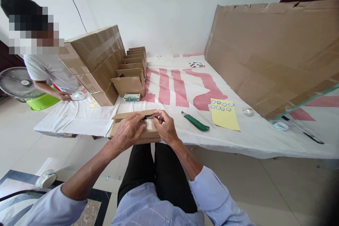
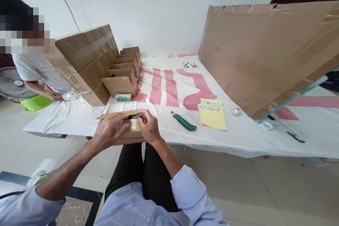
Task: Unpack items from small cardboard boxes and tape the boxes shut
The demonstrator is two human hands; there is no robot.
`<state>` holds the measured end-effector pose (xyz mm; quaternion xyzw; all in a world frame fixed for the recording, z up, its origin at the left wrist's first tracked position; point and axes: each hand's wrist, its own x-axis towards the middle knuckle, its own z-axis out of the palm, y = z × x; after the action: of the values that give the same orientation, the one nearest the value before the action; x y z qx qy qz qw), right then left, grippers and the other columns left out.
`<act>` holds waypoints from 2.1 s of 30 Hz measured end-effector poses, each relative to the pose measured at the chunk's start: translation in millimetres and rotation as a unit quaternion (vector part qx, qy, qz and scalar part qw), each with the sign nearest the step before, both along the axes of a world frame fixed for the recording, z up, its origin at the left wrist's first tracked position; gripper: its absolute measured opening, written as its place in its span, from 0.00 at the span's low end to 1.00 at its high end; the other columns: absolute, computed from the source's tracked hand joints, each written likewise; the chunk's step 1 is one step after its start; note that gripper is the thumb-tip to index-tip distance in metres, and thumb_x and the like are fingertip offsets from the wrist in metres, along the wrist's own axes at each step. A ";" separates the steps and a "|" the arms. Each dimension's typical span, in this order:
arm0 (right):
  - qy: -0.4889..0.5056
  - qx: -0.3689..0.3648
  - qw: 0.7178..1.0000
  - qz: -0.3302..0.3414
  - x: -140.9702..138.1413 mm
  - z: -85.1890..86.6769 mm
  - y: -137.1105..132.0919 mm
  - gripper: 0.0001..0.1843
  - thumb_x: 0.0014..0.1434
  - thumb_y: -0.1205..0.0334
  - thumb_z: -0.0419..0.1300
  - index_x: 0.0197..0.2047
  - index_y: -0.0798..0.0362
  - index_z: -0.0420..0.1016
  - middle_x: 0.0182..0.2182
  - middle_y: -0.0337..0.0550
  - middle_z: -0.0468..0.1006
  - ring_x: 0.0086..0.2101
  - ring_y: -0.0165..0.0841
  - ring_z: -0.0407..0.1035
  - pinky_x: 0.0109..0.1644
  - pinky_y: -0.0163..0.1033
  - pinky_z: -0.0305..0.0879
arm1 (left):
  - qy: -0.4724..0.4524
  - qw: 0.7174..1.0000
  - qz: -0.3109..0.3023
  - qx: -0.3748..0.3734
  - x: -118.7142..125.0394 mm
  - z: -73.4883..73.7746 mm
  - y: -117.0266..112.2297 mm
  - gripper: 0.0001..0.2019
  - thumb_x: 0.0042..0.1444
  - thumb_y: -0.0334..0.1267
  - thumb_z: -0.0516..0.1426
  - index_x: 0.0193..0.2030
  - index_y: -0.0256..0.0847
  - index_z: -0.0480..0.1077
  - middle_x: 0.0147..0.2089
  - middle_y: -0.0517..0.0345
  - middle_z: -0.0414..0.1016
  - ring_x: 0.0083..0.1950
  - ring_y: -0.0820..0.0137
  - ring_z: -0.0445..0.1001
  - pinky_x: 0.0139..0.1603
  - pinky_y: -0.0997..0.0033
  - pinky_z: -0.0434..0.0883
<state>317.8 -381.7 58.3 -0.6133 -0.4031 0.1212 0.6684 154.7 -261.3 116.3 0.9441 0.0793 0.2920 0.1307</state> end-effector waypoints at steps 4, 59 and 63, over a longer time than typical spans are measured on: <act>-0.005 0.008 1.000 -0.001 -0.3 -1.5 1.3 0.11 0.59 0.60 0.60 0.46 0.49 0.77 0.36 0.39 0.86 0.26 0.30 0.61 0.34 0.38 0.65 | 0.039 0.999 0.003 -0.013 4.4 6.8 -1.4 0.08 0.68 0.36 0.61 0.50 0.43 0.80 0.50 0.49 0.87 0.53 0.54 0.86 0.57 0.54 0.82; -0.052 0.004 0.999 -0.007 -3.0 11.7 -6.6 0.15 0.69 0.53 0.59 0.30 0.48 0.72 0.27 0.37 0.73 0.31 0.34 0.67 0.39 0.40 0.66 | -0.169 0.953 -0.038 -0.249 -23.1 23.1 -20.8 0.09 0.68 0.42 0.66 0.36 0.44 0.80 0.39 0.53 0.82 0.44 0.62 0.81 0.49 0.61 0.77; -0.042 0.009 0.999 -0.012 -2.8 12.5 -5.2 0.15 0.69 0.52 0.59 0.31 0.48 0.72 0.28 0.37 0.74 0.31 0.33 0.67 0.40 0.40 0.66 | -0.198 0.894 -0.004 -0.403 -32.5 20.9 -17.3 0.13 0.62 0.48 0.72 0.34 0.42 0.82 0.40 0.51 0.83 0.44 0.61 0.81 0.49 0.62 0.78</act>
<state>315.0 -386.9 70.8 -0.6163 -0.4246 0.0837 0.6579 122.2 -278.6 137.2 0.7337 0.1591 0.4153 0.5136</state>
